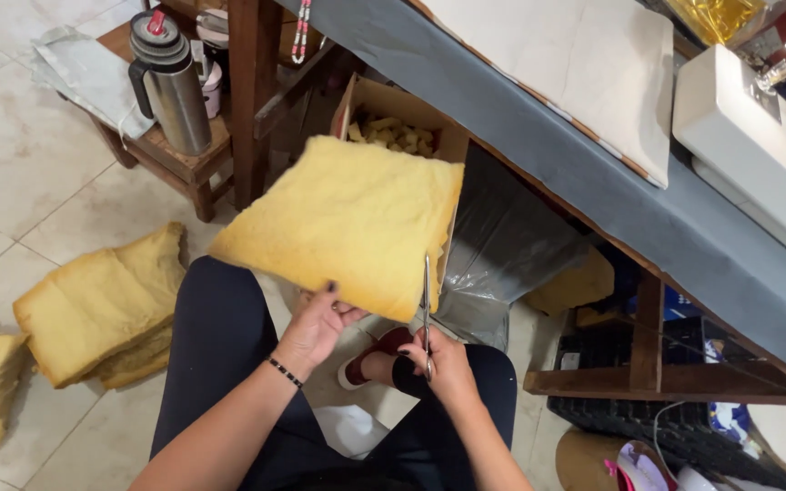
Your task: Cutting large foam sheets into small pieces using scissors and collecting them in a cardboard box.
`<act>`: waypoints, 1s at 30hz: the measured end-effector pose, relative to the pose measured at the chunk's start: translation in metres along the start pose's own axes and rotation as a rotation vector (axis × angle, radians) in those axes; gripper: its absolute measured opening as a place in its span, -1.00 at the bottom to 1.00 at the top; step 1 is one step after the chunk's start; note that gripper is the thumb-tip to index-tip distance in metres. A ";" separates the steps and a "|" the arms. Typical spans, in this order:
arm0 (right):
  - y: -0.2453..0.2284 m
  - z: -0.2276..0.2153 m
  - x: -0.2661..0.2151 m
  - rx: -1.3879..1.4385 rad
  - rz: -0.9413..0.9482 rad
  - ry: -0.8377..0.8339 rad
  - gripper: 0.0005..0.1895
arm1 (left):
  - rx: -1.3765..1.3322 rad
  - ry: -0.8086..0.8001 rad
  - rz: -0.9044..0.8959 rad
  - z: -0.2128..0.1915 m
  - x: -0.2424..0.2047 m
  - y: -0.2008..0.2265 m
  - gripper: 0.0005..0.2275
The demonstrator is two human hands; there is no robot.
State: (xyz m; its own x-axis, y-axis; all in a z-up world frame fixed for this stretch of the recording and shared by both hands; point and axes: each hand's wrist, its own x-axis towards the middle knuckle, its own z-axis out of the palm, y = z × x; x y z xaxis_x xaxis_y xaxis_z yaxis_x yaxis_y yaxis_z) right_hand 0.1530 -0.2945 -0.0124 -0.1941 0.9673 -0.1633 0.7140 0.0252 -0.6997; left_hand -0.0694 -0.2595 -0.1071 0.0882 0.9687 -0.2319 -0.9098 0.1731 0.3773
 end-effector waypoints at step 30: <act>-0.016 -0.062 -0.004 -0.236 -0.325 0.270 -0.52 | 0.669 -0.123 -0.435 0.062 -0.048 0.028 -0.73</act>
State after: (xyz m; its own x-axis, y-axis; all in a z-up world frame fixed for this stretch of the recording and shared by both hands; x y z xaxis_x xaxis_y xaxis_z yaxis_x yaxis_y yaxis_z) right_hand 0.1839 -0.2830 0.0426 -0.2733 0.9299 0.2460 0.7845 0.3635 -0.5024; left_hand -0.0739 -0.2900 -0.0295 0.4580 0.7959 -0.3961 -0.3517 0.5714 0.7415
